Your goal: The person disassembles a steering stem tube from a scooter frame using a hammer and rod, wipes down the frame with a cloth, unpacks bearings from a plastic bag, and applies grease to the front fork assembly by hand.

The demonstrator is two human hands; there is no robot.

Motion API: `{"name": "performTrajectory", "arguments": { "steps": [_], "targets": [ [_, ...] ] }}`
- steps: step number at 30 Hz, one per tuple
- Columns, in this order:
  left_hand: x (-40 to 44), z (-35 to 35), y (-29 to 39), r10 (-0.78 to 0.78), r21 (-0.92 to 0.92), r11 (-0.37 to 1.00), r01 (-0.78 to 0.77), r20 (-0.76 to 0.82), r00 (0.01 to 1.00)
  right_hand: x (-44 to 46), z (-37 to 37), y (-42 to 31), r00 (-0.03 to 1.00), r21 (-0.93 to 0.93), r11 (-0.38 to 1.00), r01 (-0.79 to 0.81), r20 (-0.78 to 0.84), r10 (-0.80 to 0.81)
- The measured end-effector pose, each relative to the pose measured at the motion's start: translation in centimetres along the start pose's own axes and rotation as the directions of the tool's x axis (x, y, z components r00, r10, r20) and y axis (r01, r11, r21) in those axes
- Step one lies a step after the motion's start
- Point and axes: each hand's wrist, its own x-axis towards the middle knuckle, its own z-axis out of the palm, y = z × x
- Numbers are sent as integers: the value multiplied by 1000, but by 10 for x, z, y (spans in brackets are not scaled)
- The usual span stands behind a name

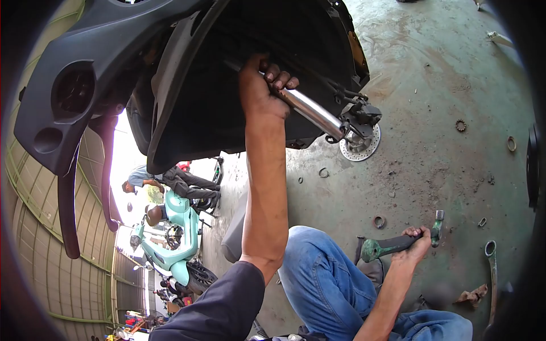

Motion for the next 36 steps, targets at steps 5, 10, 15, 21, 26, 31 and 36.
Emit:
{"name": "performTrajectory", "arguments": {
  "steps": [5,10,15,21,26,31,36],
  "targets": [
    [4,-3,-1,-31,42,999,33,-46,998,-11,2,9,999,-9,999,-44,-18,43],
    [0,0,2,12,38,999,-9,-76,997,-11,-6,16,986,-84,986,-144,67,150],
    [-1,4,2,-8,55,998,13,-102,995,-28,-16,30,956,-120,955,-270,85,281],
    [0,0,1,4,48,999,-1,-70,998,-156,50,28,841,-513,785,-347,200,502],
    [4,-6,-2,2,20,1000,-2,-28,1000,-203,71,41,712,-630,702,-333,320,625],
    [4,-4,-3,-19,-20,1000,19,-26,999,-98,11,31,853,-305,859,-412,202,481],
    [6,-4,-2,-52,-50,997,51,-9,999,-49,-27,30,990,-97,992,-83,-126,70]
  ]
}}
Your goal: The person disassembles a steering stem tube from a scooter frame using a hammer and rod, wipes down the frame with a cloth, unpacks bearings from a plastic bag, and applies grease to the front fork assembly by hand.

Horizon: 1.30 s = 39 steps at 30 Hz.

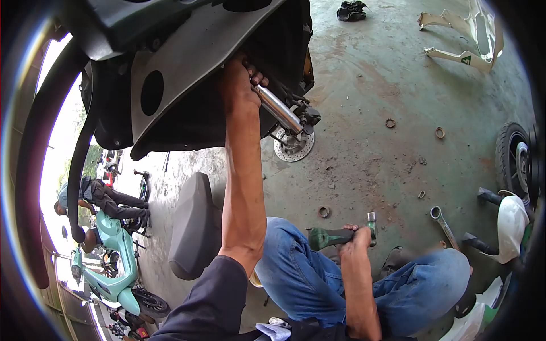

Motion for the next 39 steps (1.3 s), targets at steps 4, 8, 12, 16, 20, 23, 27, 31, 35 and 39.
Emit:
{"name": "performTrajectory", "arguments": {
  "steps": [4,8,12,16,20,23,27,31,35,39],
  "targets": [
    [1,-2,6,-17,18,1000,16,27,999,-172,94,-4,707,-526,823,-216,497,504],
    [7,0,-2,30,8,1000,-30,31,999,-124,57,-29,706,-453,871,-190,553,442],
    [0,1,0,21,37,999,-22,10,1000,-35,9,-38,988,96,991,-92,131,79],
    [0,0,0,3,45,999,-4,18,1000,-100,47,6,979,16,994,-107,175,103],
    [10,-3,-2,27,58,998,-30,51,998,-144,55,-2,809,-310,912,-269,442,388],
    [13,3,1,42,23,999,-44,59,997,-133,50,-10,767,-423,865,-270,448,459],
    [3,-2,1,25,60,998,-27,35,999,-65,23,-11,969,49,980,-190,170,179],
    [7,-4,-1,51,69,996,-55,66,997,-149,65,23,908,-81,966,-244,331,257],
    [10,-1,-3,49,53,997,-52,45,998,-180,82,10,520,-632,682,-369,467,715],
    [-1,-5,-3,51,76,996,-56,67,996,-158,51,31,790,-545,815,-195,406,460]
  ]
}}
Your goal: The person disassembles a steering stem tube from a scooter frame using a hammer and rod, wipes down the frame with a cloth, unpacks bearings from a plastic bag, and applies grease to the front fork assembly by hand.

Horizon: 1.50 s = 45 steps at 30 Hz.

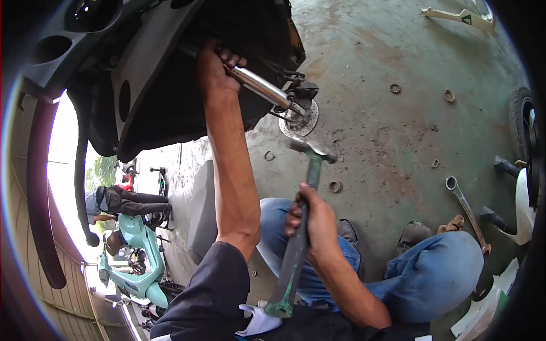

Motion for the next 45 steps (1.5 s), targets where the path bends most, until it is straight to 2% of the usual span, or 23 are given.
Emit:
{"name": "performTrajectory", "arguments": {
  "steps": [4,6,8,10,12,14,15,16,19,24,26,29,32,33,35,36,37,38,39,40,41,43,45],
  "targets": [
    [-14,-5,-12,-94,-104,989,104,95,991,91,-76,-38,899,425,805,414,-332,-286],
    [-52,-1,-34,-300,-45,951,307,124,946,122,-104,-59,652,109,786,609,-632,-418],
    [-78,-21,-58,-536,57,844,533,99,838,113,-88,-58,577,15,730,683,-624,-527],
    [-81,-53,-79,-675,20,737,675,55,735,96,-65,-44,817,74,852,519,-338,-468],
    [-65,-93,-86,-756,-98,647,756,45,653,60,-10,-39,884,15,893,450,-149,-443],
    [-50,-126,-88,-726,-148,684,714,-47,686,48,38,-50,740,-200,713,672,184,-647],
    [-66,-115,-81,-623,41,775,630,-117,774,55,67,-52,644,-99,646,757,285,-710],
    [-75,-129,-87,-617,64,785,616,-8,787,65,98,-57,526,11,571,821,372,-765],
    [-90,-168,-104,-687,138,726,673,120,717,102,191,-71,441,312,633,709,503,-743],
    [-115,-109,-76,-451,652,527,546,-330,829,146,301,-41,355,495,597,631,500,-790],
    [-114,-103,-71,-545,604,340,720,-497,675,150,310,-38,318,584,520,624,418,-851],
    [-118,-99,-68,-499,610,383,694,-495,711,163,305,-33,158,223,253,941,371,-915],
    [-113,-120,-70,-621,467,397,790,-497,606,157,294,-29,134,283,248,926,370,-920],
    [-112,-135,-73,-619,466,397,791,-500,606,157,292,-30,-37,140,7,990,305,-952],
    [-113,-180,-84,-594,756,316,573,-313,741,150,286,-31,-217,-21,-231,973,266,-939],
    [-116,-203,-89,-591,862,268,430,-205,780,137,281,-33,133,331,261,907,363,-922],
    [-117,-213,-91,-594,939,216,267,-91,799,132,278,-35,375,543,668,509,558,-740],
    [-116,-221,-94,-599,965,188,182,-34,800,138,279,-33,376,544,668,507,558,-740],
    [-116,-219,-93,-603,982,161,93,23,798,147,279,-32,242,501,589,634,595,-767],
    [-115,-215,-94,-602,944,263,200,-1,799,154,279,-30,107,460,484,744,634,-766],
    [-114,-210,-96,-604,883,361,300,-24,797,162,278,-28,105,462,483,744,633,-767],
    [-113,-191,-97,-615,702,530,475,-66,785,167,271,-35,-104,382,176,907,608,-787],
    [-113,-173,-94,-625,588,598,545,-84,776,178,267,-45,-189,333,52,941,648,-738]
  ]
}}
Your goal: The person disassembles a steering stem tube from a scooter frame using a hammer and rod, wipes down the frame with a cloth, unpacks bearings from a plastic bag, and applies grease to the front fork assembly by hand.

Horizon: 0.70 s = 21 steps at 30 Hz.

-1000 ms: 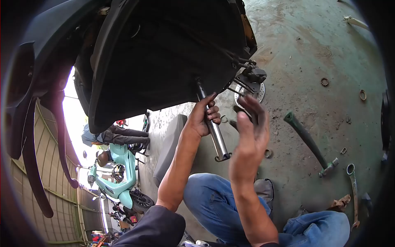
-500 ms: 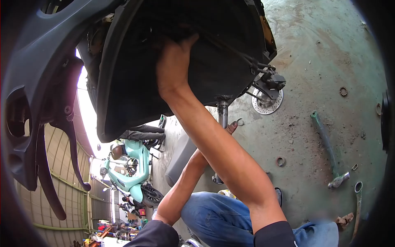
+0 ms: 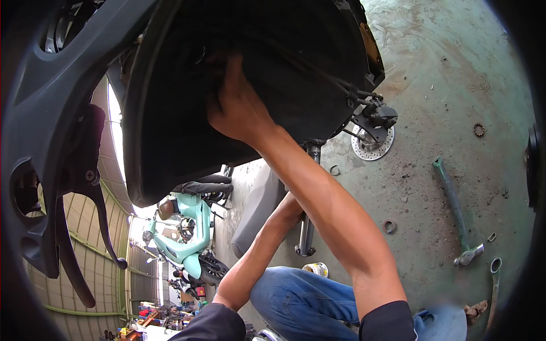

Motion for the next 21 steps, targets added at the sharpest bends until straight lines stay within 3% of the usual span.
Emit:
{"name": "performTrajectory", "arguments": {
  "steps": [1,2,4,8,11,12,13,14,15,16,17,18,20,21],
  "targets": [
    [-3,7,7,7,-49,999,-7,-4,1000,1,-4,4,994,-121,991,62,93,-51],
    [-6,15,13,13,-98,995,-14,-9,1000,0,-5,7,994,-123,990,63,92,-52],
    [-14,27,27,-5,-75,997,3,-25,1000,0,-8,9,967,-469,853,229,209,-144],
    [-6,22,14,1,-74,997,-2,-20,1000,-2,-7,3,958,-557,781,282,214,-194],
    [-3,3,-9,-13,-62,998,12,-12,1000,-6,4,-2,958,-567,784,254,261,-122],
    [-4,-3,-13,-11,-64,998,10,-15,1000,-6,8,-9,981,-500,849,171,167,-99],
    [-5,-10,-15,98,-20,995,-96,79,992,-3,13,-16,995,-421,902,92,73,-68],
    [-5,-13,-21,150,1,989,-151,130,980,3,18,-21,995,-421,902,94,74,-69],
    [-5,-16,-27,201,15,978,-207,181,963,10,24,-27,993,-128,990,-60,-109,46],
    [-4,-15,-35,344,168,912,-374,186,920,16,29,-31,948,199,967,-160,-244,207],
    [-1,-17,-40,412,239,859,-453,201,889,20,34,-19,949,197,968,-158,-241,204],
    [0,-16,-41,478,308,794,-524,215,852,24,39,8,959,-60,995,-85,-275,65],
    [1,-13,-29,347,268,880,-393,202,916,35,32,4,958,-320,947,-6,-272,-86],
    [1,-9,-21,302,255,903,-347,201,932,47,17,-32,830,289,908,-305,-386,402]
  ]
}}
